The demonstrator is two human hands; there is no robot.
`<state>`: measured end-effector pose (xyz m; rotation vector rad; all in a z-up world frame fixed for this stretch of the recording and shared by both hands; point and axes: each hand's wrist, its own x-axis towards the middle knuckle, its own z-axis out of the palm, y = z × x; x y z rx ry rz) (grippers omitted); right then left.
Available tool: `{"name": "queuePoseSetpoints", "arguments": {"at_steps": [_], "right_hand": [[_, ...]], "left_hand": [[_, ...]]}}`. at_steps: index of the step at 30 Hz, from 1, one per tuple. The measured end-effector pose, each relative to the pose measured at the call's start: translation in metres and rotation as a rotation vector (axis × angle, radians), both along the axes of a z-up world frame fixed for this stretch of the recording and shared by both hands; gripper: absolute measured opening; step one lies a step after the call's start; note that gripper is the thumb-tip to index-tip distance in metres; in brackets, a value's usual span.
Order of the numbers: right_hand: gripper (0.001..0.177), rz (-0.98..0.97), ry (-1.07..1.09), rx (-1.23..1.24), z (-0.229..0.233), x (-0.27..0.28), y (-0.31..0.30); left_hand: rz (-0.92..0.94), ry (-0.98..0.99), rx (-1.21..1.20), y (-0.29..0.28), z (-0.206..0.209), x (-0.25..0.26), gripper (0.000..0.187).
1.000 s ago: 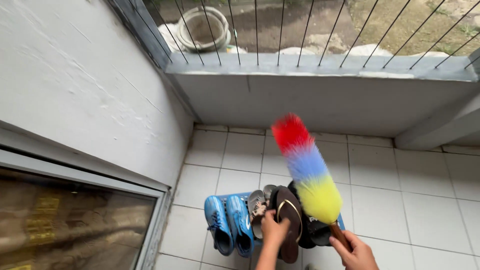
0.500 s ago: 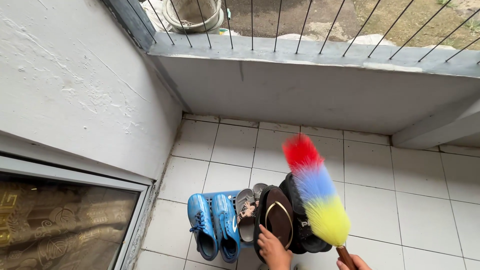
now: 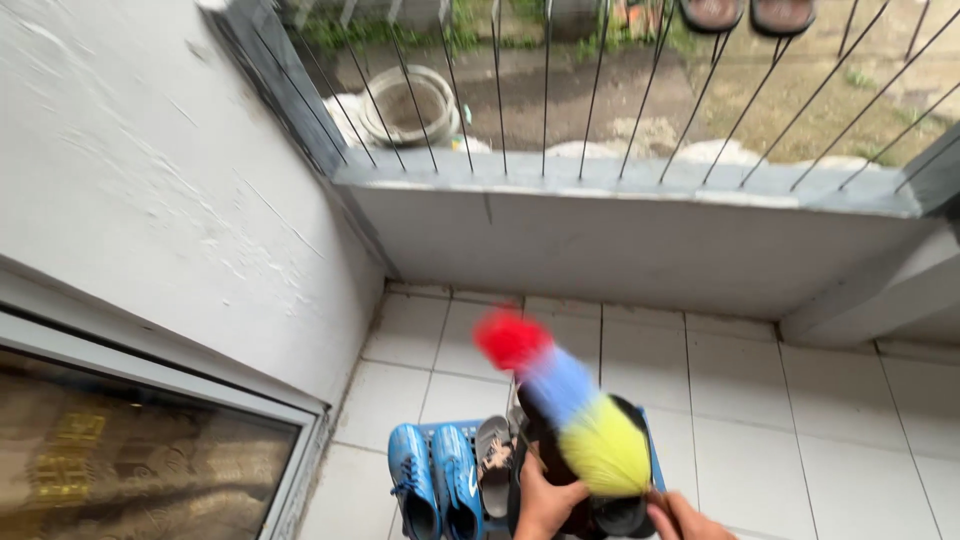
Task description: Cleaning several pairs of shoes and sandals using a colorful duster on a balcony.
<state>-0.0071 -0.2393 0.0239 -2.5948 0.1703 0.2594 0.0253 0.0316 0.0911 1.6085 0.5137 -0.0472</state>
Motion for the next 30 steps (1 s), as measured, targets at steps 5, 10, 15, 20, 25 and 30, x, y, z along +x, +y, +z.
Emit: {"name": "queuePoseSetpoints", "arguments": {"at_steps": [5,10,15,20,25,30], "right_hand": [[0.037,-0.062,-0.035,-0.144,0.163,0.074,0.025],[0.044,0.148,-0.303,-0.022,0.203,0.054,0.034],[0.037,-0.029,-0.140,0.023,0.224,0.080,0.027],[0.032,-0.018,-0.443,0.190,0.211,0.072,0.046],[0.037,0.179,-0.282,0.159,0.069,0.063,0.063],[0.024,0.048,-0.591,0.465,0.043,0.066,0.037]], "left_hand": [[-0.015,-0.084,0.047,0.000,0.070,0.013,0.071],[-0.004,-0.169,0.198,-0.001,0.102,0.028,0.062],[0.017,-0.204,0.073,-0.003,0.124,0.045,0.048],[0.165,-0.097,-0.004,0.010,0.114,0.085,0.041],[0.358,-0.525,-0.268,0.027,0.103,0.123,0.035],[0.379,-0.554,0.147,0.030,0.106,0.119,0.042]]}}
